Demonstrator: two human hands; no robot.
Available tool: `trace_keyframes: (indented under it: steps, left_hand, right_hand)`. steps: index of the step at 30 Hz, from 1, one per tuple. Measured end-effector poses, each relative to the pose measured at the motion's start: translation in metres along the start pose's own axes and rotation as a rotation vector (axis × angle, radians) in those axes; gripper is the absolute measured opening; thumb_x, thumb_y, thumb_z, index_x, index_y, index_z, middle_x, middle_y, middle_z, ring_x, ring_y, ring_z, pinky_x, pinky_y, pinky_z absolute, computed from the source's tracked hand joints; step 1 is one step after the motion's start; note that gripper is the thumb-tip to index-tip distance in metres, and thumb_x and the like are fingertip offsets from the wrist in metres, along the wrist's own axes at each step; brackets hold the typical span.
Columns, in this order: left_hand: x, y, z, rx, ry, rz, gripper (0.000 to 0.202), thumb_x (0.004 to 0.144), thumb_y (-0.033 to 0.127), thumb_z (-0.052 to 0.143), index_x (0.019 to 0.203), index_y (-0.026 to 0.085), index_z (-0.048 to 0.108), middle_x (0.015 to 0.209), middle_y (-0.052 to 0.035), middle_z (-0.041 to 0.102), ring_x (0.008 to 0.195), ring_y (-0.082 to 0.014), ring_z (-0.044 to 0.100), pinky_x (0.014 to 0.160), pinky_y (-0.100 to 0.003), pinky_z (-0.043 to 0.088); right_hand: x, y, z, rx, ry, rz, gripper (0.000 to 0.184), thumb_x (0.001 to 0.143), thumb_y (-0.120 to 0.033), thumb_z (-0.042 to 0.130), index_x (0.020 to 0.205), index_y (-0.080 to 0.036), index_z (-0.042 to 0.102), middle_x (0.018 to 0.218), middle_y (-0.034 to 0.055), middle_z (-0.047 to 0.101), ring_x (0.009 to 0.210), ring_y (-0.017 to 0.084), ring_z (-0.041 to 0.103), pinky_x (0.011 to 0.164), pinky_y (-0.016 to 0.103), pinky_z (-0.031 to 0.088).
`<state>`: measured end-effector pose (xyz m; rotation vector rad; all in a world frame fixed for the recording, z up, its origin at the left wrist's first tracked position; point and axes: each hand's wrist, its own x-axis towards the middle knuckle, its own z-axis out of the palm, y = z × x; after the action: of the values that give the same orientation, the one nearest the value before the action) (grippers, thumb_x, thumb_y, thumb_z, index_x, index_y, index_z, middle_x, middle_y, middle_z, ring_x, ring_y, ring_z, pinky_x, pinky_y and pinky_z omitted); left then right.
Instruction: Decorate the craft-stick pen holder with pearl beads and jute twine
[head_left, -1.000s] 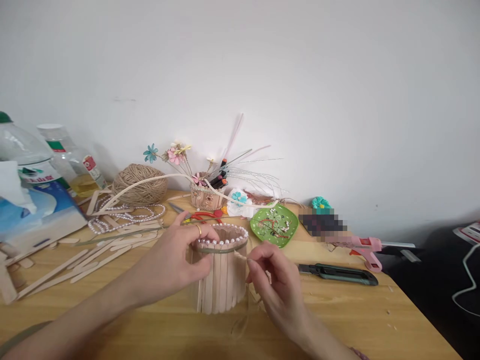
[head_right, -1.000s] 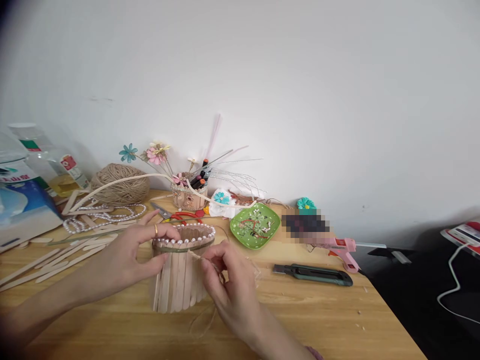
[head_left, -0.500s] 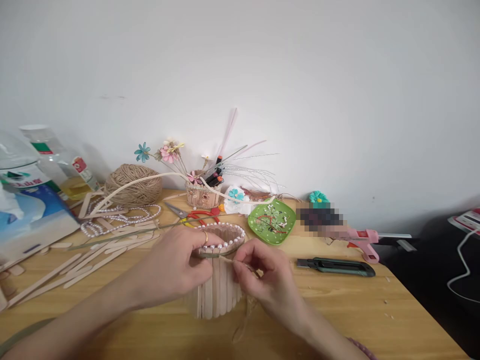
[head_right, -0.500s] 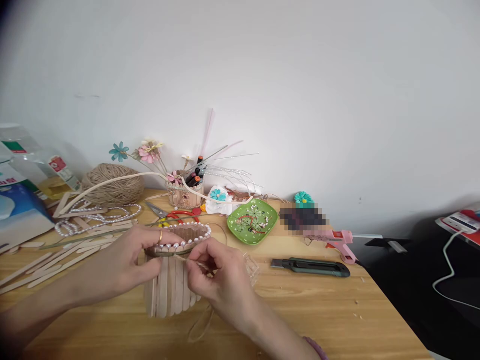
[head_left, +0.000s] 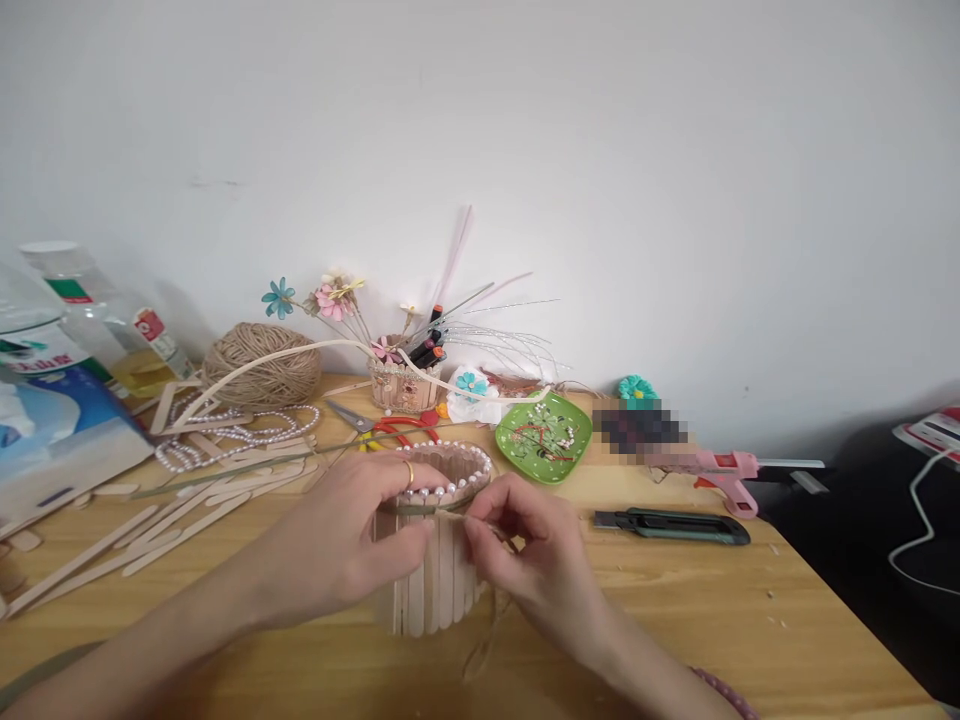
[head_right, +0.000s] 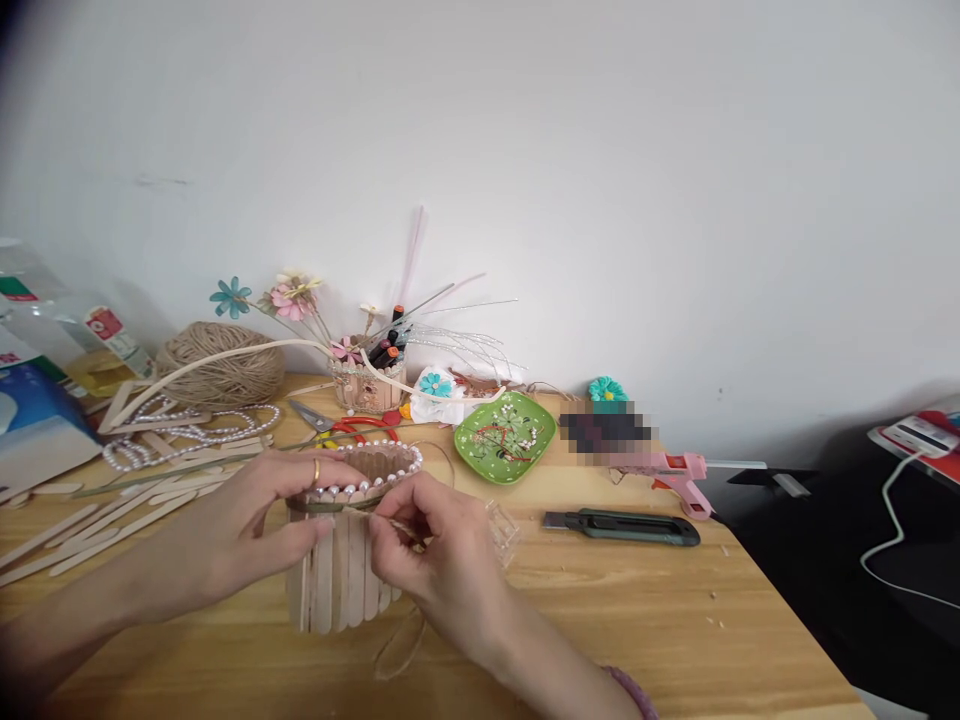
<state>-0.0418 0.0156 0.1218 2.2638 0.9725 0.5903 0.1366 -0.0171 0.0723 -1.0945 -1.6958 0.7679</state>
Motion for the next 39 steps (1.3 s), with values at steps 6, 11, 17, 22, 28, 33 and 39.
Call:
trace_keyframes:
  steps: [6, 11, 17, 22, 28, 33, 39]
  left_hand:
    - [0.002, 0.000, 0.002, 0.023, -0.009, -0.057, 0.017, 0.077, 0.024, 0.053, 0.081, 0.021, 0.070, 0.087, 0.0007, 0.072, 0.077, -0.0176, 0.062, 0.066, -0.025, 0.046]
    - [0.003, -0.001, 0.004, 0.047, -0.008, -0.065, 0.019, 0.077, 0.023, 0.051, 0.080, 0.022, 0.070, 0.082, 0.0013, 0.071, 0.071, -0.0161, 0.060, 0.061, -0.024, 0.044]
    - [0.001, 0.000, 0.006, 0.043, -0.005, -0.077, 0.022, 0.074, 0.024, 0.047, 0.074, 0.024, 0.069, 0.076, 0.0015, 0.070, 0.076, -0.0188, 0.061, 0.064, -0.026, 0.046]
    - [-0.001, -0.007, 0.010, 0.021, 0.011, -0.036, 0.028, 0.070, 0.020, 0.047, 0.084, 0.026, 0.070, 0.079, 0.0012, 0.070, 0.080, -0.0201, 0.062, 0.071, -0.028, 0.048]
    - [-0.001, -0.011, 0.009, -0.028, 0.014, -0.015, 0.034, 0.066, 0.016, 0.045, 0.086, 0.025, 0.071, 0.082, -0.0005, 0.070, 0.079, -0.0202, 0.062, 0.067, -0.028, 0.048]
    - [0.003, -0.008, 0.008, -0.045, 0.015, 0.041, 0.024, 0.069, 0.017, 0.045, 0.070, 0.024, 0.068, 0.072, 0.0005, 0.068, 0.073, -0.0187, 0.060, 0.062, -0.026, 0.048]
    - [0.003, -0.009, 0.010, -0.050, 0.018, 0.027, 0.020, 0.073, 0.020, 0.049, 0.072, 0.024, 0.069, 0.072, 0.0003, 0.068, 0.078, -0.0201, 0.060, 0.067, -0.027, 0.049]
  right_hand:
    - [0.000, -0.002, 0.002, 0.003, 0.010, 0.016, 0.012, 0.076, -0.018, 0.051, 0.066, -0.019, 0.047, 0.054, -0.0043, 0.047, 0.047, 0.007, 0.041, 0.043, 0.018, 0.033]
    - [0.000, -0.003, 0.002, 0.003, 0.009, -0.001, 0.011, 0.075, -0.016, 0.051, 0.065, -0.019, 0.047, 0.056, -0.0045, 0.047, 0.047, 0.007, 0.040, 0.043, 0.018, 0.032]
    - [0.000, -0.002, 0.001, -0.009, 0.023, -0.013, 0.011, 0.075, -0.014, 0.051, 0.065, -0.019, 0.048, 0.055, -0.0044, 0.047, 0.047, 0.007, 0.039, 0.042, 0.017, 0.032]
    - [0.000, -0.001, 0.000, -0.033, 0.025, -0.045, 0.011, 0.075, -0.014, 0.050, 0.065, -0.019, 0.049, 0.055, -0.0043, 0.047, 0.047, 0.007, 0.039, 0.042, 0.017, 0.032]
    - [0.001, -0.001, -0.001, -0.072, 0.044, -0.142, 0.013, 0.075, -0.013, 0.051, 0.064, -0.019, 0.050, 0.055, -0.0039, 0.050, 0.047, 0.007, 0.042, 0.043, 0.017, 0.033]
    - [0.001, -0.001, -0.002, -0.074, 0.040, -0.129, 0.013, 0.076, -0.013, 0.052, 0.063, -0.018, 0.050, 0.056, -0.0036, 0.050, 0.048, 0.007, 0.043, 0.044, 0.018, 0.034]
    - [0.001, -0.002, -0.001, -0.057, 0.045, -0.086, 0.012, 0.074, -0.013, 0.052, 0.063, -0.018, 0.050, 0.055, -0.0042, 0.049, 0.047, 0.007, 0.041, 0.043, 0.017, 0.034]
